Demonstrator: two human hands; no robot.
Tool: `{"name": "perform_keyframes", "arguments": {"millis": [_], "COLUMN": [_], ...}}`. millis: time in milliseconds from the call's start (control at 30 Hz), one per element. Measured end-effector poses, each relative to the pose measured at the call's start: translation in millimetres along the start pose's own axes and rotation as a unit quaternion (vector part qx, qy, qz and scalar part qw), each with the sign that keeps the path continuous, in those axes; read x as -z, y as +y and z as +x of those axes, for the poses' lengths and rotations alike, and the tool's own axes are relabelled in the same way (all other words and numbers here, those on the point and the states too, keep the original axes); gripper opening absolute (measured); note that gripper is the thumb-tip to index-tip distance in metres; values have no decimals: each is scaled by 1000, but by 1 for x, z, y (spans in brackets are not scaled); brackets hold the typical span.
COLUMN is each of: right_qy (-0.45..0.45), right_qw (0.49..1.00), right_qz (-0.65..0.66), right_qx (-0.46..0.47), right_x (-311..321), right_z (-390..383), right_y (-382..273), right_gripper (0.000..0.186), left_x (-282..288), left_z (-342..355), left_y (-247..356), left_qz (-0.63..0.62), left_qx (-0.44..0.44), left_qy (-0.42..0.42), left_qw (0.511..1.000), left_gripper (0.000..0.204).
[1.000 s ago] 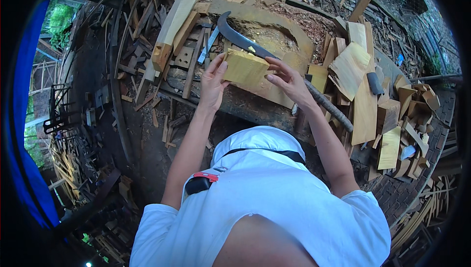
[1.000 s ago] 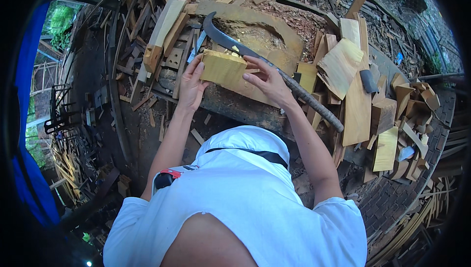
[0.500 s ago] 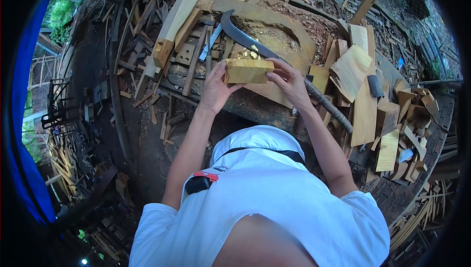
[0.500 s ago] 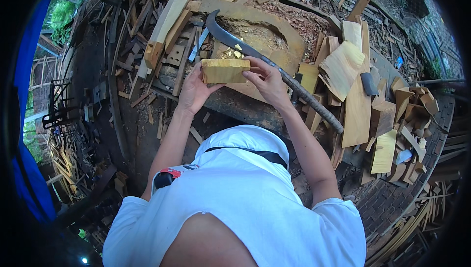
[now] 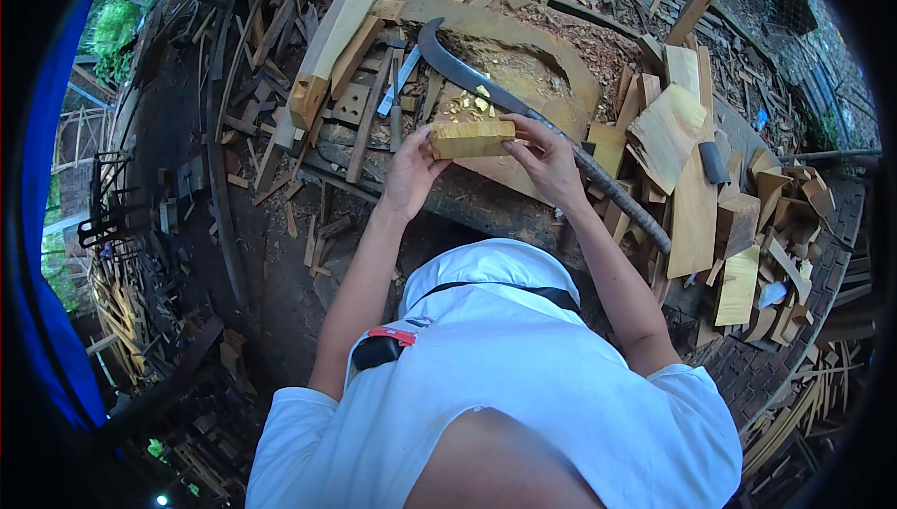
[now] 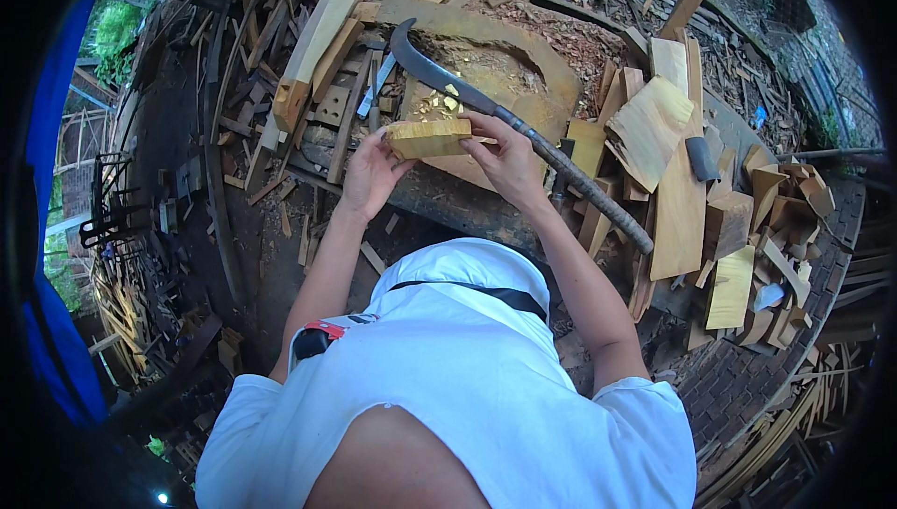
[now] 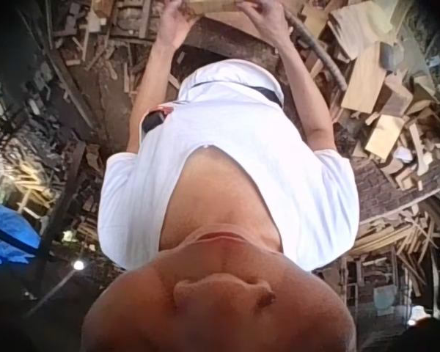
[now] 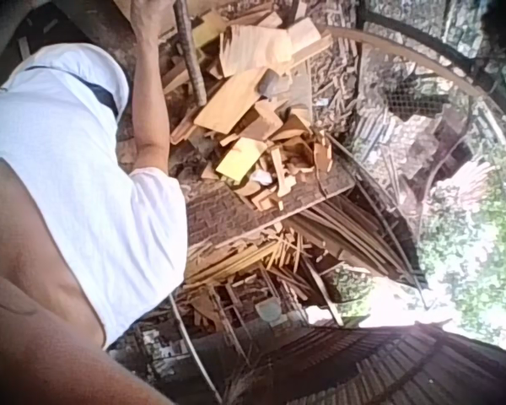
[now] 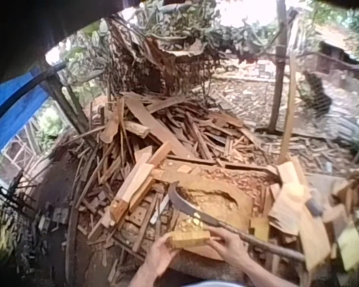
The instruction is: Carve a small piece of wood using a billhook or machete-like tool.
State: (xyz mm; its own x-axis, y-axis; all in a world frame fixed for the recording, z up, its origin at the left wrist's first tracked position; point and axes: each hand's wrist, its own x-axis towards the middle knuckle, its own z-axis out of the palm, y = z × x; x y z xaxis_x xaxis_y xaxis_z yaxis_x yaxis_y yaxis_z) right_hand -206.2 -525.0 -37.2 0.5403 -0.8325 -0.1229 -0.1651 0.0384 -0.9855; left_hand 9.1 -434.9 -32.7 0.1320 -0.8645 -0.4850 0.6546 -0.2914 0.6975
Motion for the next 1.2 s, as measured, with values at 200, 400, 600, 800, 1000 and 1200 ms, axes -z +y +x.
{"name": "perform_keyframes", "arguments": {"millis": [200, 400, 600, 800, 1000, 1200], "right_qy": [1, -9, -10, 51, 17, -46], "right_qw": [999, 993, 994, 994, 999, 980], "right_qz": [26, -79, -105, -82, 31, 178], "right_qx": [31, 90, 21, 52, -23, -70], "right_x": [-6, -14, -21, -23, -16, 0], "right_z": [5, 17, 17, 14, 15, 14], "right_y": [3, 34, 46, 56, 59, 22], "right_gripper": [36, 37, 42, 41, 38, 41], "left_x": [-7, 18, 35, -10, 6, 10], "left_z": [-2, 12, 15, 15, 31, 15], "left_y": [2, -18, -27, -14, -15, -10], "left_qz": [115, 283, 565, 742, 672, 268], "left_qx": [-23, -90, -187, -306, -230, -99], "left_qy": [23, 45, 72, 23, 23, -12], "left_qw": [993, 954, 800, 596, 704, 958], "left_gripper": [45, 38, 39, 49, 48, 42]}}
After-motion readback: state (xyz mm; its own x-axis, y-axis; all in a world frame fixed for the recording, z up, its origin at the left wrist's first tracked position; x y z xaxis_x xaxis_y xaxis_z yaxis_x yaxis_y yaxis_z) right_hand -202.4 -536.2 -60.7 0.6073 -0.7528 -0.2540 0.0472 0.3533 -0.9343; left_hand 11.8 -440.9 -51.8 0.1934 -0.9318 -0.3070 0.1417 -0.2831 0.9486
